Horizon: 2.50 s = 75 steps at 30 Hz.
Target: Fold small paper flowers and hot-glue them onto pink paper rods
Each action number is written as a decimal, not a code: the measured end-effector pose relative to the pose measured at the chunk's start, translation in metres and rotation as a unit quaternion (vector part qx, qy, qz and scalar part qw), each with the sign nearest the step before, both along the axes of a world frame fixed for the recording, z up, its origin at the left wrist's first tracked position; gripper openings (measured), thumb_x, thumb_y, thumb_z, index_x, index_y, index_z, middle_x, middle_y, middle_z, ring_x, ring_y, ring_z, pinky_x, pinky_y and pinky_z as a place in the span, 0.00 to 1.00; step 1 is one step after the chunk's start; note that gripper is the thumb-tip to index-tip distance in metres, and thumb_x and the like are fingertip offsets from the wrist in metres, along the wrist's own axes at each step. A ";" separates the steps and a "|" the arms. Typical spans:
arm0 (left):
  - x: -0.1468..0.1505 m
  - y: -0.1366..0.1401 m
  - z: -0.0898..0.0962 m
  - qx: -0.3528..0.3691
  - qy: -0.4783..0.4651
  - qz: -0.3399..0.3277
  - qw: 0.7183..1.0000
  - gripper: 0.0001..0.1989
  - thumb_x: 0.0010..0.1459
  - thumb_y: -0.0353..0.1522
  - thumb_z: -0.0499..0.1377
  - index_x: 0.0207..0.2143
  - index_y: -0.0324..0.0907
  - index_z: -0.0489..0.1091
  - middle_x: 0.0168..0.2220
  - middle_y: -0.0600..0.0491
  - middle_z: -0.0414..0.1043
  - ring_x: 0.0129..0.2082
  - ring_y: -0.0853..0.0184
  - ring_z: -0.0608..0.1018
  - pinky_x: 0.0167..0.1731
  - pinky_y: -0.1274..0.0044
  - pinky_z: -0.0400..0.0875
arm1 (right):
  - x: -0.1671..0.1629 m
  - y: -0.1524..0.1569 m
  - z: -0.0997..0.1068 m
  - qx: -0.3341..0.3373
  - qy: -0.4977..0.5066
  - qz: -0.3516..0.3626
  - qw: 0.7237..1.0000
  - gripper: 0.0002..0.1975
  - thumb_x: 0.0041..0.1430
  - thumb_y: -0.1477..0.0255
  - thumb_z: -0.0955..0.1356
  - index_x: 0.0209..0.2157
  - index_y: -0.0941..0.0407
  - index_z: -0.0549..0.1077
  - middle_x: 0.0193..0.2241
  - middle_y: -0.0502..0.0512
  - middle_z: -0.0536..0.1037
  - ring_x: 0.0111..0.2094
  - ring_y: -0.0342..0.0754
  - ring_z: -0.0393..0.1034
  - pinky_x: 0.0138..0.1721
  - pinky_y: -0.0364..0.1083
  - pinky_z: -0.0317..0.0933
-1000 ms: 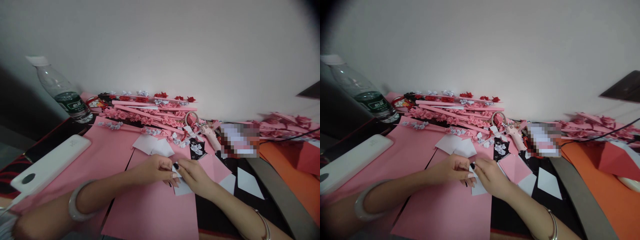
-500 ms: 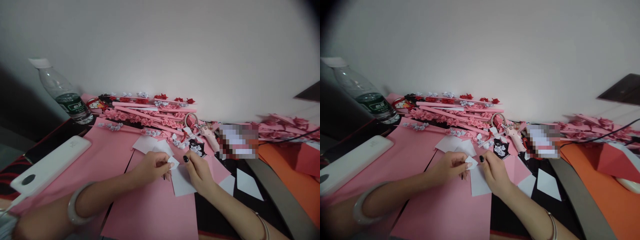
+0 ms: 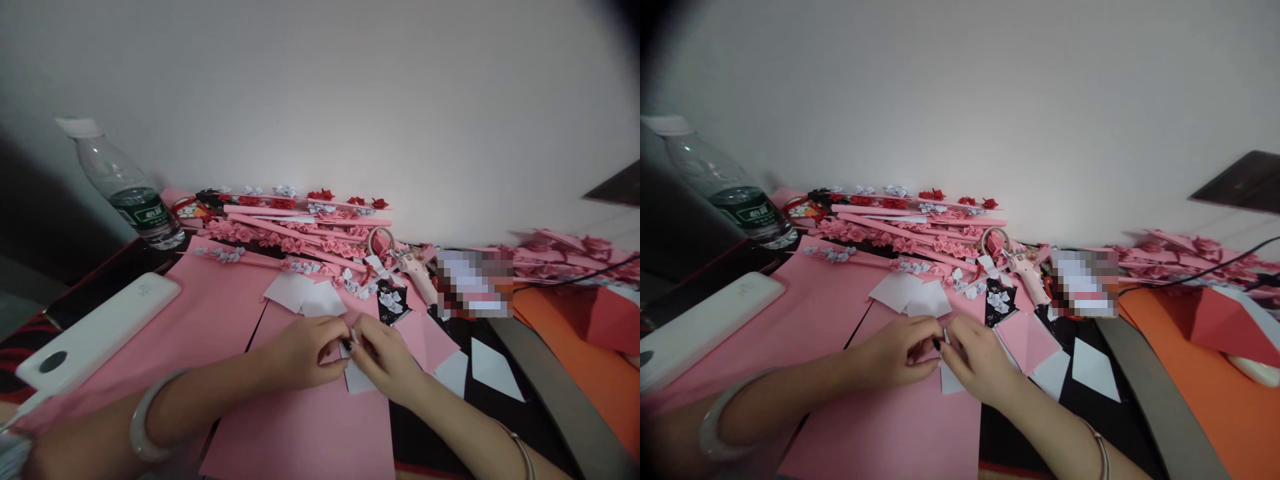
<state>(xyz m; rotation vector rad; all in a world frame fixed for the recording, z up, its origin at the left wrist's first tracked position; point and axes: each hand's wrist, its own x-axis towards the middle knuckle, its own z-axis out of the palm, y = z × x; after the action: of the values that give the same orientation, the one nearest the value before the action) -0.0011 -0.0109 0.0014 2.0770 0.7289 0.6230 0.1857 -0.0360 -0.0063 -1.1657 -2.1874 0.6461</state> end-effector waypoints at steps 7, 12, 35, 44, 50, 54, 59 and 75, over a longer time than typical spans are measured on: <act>0.001 0.008 -0.001 -0.109 -0.062 0.125 0.984 0.07 0.57 0.36 0.54 0.35 0.42 0.64 0.30 0.56 0.68 0.24 0.74 0.69 0.23 0.82 0.63 | -0.001 0.003 0.001 -0.069 0.084 -0.044 0.993 0.09 0.65 0.71 0.55 0.31 0.54 0.61 0.25 0.48 0.62 0.25 0.43 0.57 0.27 0.42 0.52; 0.003 0.011 -0.003 -0.250 -0.129 0.082 0.956 0.10 0.56 0.35 0.56 0.36 0.39 0.73 0.31 0.51 0.76 0.31 0.69 0.77 0.33 0.78 0.71 | -0.002 0.002 -0.002 -0.081 0.088 -0.034 0.992 0.10 0.64 0.73 0.56 0.28 0.55 0.62 0.23 0.48 0.63 0.24 0.42 0.57 0.26 0.42 0.52; 0.009 0.003 0.007 -0.334 -0.150 0.130 0.921 0.15 0.57 0.39 0.55 0.33 0.38 0.76 0.29 0.50 0.79 0.32 0.65 0.80 0.31 0.78 0.75 | -0.006 0.000 -0.001 0.108 0.166 -0.092 0.976 0.15 0.57 0.83 0.63 0.42 0.53 0.72 0.40 0.55 0.77 0.42 0.47 0.71 0.42 0.48 0.66; 0.008 0.003 0.005 -0.359 -0.165 0.141 0.908 0.15 0.57 0.41 0.56 0.33 0.39 0.75 0.29 0.51 0.78 0.32 0.65 0.80 0.31 0.78 0.74 | -0.003 0.002 0.000 0.183 0.092 -0.036 0.978 0.21 0.55 0.84 0.63 0.48 0.52 0.69 0.42 0.58 0.77 0.46 0.50 0.70 0.44 0.51 0.67; 0.006 0.006 0.001 -0.397 -0.187 0.136 0.888 0.16 0.55 0.44 0.57 0.31 0.39 0.73 0.27 0.53 0.76 0.30 0.67 0.79 0.33 0.77 0.73 | 0.001 0.000 0.000 0.182 0.036 0.014 0.983 0.26 0.53 0.83 0.62 0.54 0.54 0.62 0.49 0.62 0.72 0.50 0.53 0.67 0.45 0.55 0.66; 0.007 0.007 0.001 -0.389 -0.197 0.136 0.890 0.16 0.55 0.43 0.57 0.28 0.38 0.73 0.26 0.54 0.74 0.28 0.70 0.77 0.32 0.78 0.73 | 0.000 -0.001 0.003 0.190 -0.015 0.014 0.982 0.24 0.53 0.81 0.63 0.54 0.60 0.62 0.49 0.67 0.71 0.51 0.56 0.65 0.47 0.56 0.65; 0.008 0.008 -0.002 -0.368 -0.200 0.134 0.898 0.12 0.52 0.39 0.61 0.30 0.37 0.73 0.28 0.54 0.75 0.30 0.70 0.77 0.33 0.78 0.72 | 0.000 -0.001 0.002 0.173 -0.030 0.007 0.985 0.20 0.56 0.80 0.62 0.52 0.59 0.63 0.51 0.65 0.70 0.52 0.54 0.64 0.49 0.55 0.63; 0.011 0.001 0.000 -0.391 -0.089 -0.009 0.916 0.08 0.56 0.34 0.55 0.26 0.39 0.64 0.21 0.56 0.71 0.23 0.68 0.78 0.26 0.77 0.71 | 0.002 0.006 0.002 -0.028 -0.007 0.012 1.000 0.12 0.63 0.75 0.56 0.24 0.53 0.55 0.20 0.47 0.63 0.21 0.43 0.58 0.23 0.42 0.52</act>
<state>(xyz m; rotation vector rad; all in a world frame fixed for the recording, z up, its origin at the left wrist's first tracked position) 0.0103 -0.0100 0.0015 1.2672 0.7007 0.4045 0.1880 -0.0303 -0.0042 -1.1768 -2.2112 0.7149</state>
